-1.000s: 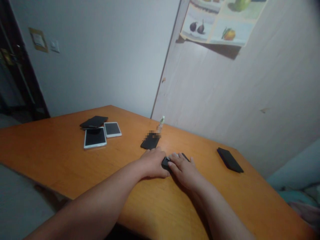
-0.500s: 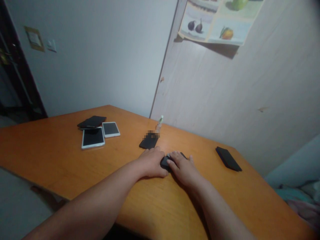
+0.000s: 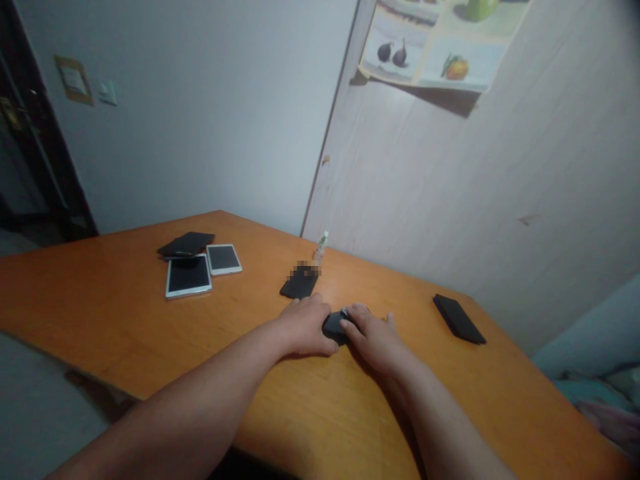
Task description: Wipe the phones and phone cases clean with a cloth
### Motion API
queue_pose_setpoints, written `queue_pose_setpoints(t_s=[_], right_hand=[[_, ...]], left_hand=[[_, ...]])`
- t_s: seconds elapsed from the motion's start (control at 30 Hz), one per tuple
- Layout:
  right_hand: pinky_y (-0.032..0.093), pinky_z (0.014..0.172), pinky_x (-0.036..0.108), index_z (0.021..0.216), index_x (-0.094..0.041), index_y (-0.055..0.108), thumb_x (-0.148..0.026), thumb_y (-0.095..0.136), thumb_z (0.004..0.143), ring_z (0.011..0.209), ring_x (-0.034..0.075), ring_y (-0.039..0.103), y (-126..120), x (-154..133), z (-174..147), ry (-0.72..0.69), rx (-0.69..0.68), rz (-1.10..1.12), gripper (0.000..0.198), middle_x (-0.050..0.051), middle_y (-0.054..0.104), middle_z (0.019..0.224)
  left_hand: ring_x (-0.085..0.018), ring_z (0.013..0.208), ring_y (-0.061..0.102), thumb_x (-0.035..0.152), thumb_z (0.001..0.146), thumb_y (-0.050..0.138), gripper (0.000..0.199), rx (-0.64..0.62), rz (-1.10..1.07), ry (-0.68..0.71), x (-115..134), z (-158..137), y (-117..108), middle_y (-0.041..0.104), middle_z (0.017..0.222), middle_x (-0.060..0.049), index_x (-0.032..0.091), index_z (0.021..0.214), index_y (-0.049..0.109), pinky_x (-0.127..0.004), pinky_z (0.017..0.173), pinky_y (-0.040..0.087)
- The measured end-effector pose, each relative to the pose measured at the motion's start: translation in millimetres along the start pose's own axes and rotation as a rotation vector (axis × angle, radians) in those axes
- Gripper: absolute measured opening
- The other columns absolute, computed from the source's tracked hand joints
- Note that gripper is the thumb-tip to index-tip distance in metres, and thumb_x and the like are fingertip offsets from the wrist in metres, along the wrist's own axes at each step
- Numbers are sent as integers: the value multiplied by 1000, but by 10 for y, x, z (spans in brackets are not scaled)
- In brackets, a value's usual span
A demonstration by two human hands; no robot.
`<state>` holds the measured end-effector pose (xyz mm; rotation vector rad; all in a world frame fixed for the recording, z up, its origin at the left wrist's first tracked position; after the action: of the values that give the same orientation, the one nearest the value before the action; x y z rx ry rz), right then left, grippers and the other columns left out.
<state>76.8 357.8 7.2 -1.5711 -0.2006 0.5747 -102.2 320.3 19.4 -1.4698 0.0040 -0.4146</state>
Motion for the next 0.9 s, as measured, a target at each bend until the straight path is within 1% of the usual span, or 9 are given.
queue_pose_setpoints(t_s=[0.1, 0.23, 0.3, 0.4, 0.5, 0.57, 0.73, 0.8, 0.9], right_hand=[[4, 111, 76, 145, -25, 48, -51, 37, 101, 144, 34, 35, -8, -6, 8, -1, -3, -17, 51, 12, 41, 156], [0, 110, 77, 127, -31, 64, -51, 39, 100, 124, 34, 58, -181, 37, -164, -13, -69, 24, 42, 8, 63, 136], [1, 110, 77, 120, -33, 68, -52, 39, 100, 118, 34, 62, -222, 63, -213, -2, -87, 44, 40, 6, 68, 129], [1, 109, 78, 126, -32, 65, -51, 38, 101, 125, 34, 57, -157, 73, -150, 15, -31, 33, 42, 7, 63, 137], [5, 111, 77, 142, -28, 52, -51, 37, 102, 141, 34, 41, -36, 60, -27, 16, 17, -3, 48, 10, 46, 153], [6, 111, 76, 144, -27, 49, -51, 37, 102, 144, 34, 36, -12, 62, 0, 19, 15, -23, 51, 10, 42, 156], [1, 110, 77, 125, -33, 66, -51, 40, 100, 122, 34, 60, -171, 131, -153, 19, -45, 1, 41, 7, 65, 135], [0, 110, 76, 120, -35, 69, -51, 39, 100, 118, 33, 62, -204, 161, -183, 28, -54, 19, 39, 5, 69, 129], [0, 111, 76, 127, -33, 65, -50, 38, 101, 125, 33, 58, -135, 165, -102, 51, -11, 10, 41, 6, 63, 137]], left_hand=[[-33, 94, 65, 62, 67, 64, 51, 0, -1, 2, 4, -1, -3, 62, 102, -9, 23, 99, 68, -43, 78, 52], [-33, 95, 64, 63, 65, 65, 53, -9, 0, -2, 2, -5, -14, 62, 102, -9, 24, 100, 67, -42, 78, 52], [-32, 95, 64, 63, 65, 65, 54, -16, -14, -4, 2, -5, -15, 62, 103, -9, 24, 103, 67, -41, 79, 52], [-32, 95, 64, 62, 65, 66, 54, -16, -22, -10, 2, 0, -5, 62, 104, -9, 24, 103, 67, -41, 80, 52], [-32, 93, 65, 62, 66, 64, 52, -15, 5, -9, 7, 7, 5, 61, 102, -9, 23, 101, 68, -41, 79, 52], [-31, 93, 65, 62, 67, 64, 52, -18, 17, -8, 10, 8, 4, 61, 102, -9, 22, 100, 68, -41, 78, 52], [-31, 94, 64, 61, 66, 65, 52, -8, 3, 2, 4, 1, -12, 62, 103, -8, 23, 101, 67, -40, 79, 52], [-30, 94, 64, 60, 65, 66, 50, -6, -7, 11, 0, 1, -11, 62, 102, -8, 24, 100, 67, -40, 78, 52], [-30, 90, 64, 59, 66, 65, 47, -4, -11, 23, -4, 5, 0, 61, 100, -8, 24, 98, 68, -39, 76, 52]])
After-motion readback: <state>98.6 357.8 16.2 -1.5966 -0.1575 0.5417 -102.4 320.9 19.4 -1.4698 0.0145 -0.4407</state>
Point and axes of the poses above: each hand's wrist, its own z-axis towards the middle knuckle, its own y-axis out of the palm, x = y × z, the point moved 2 cm from there along z, towards the middle knuckle
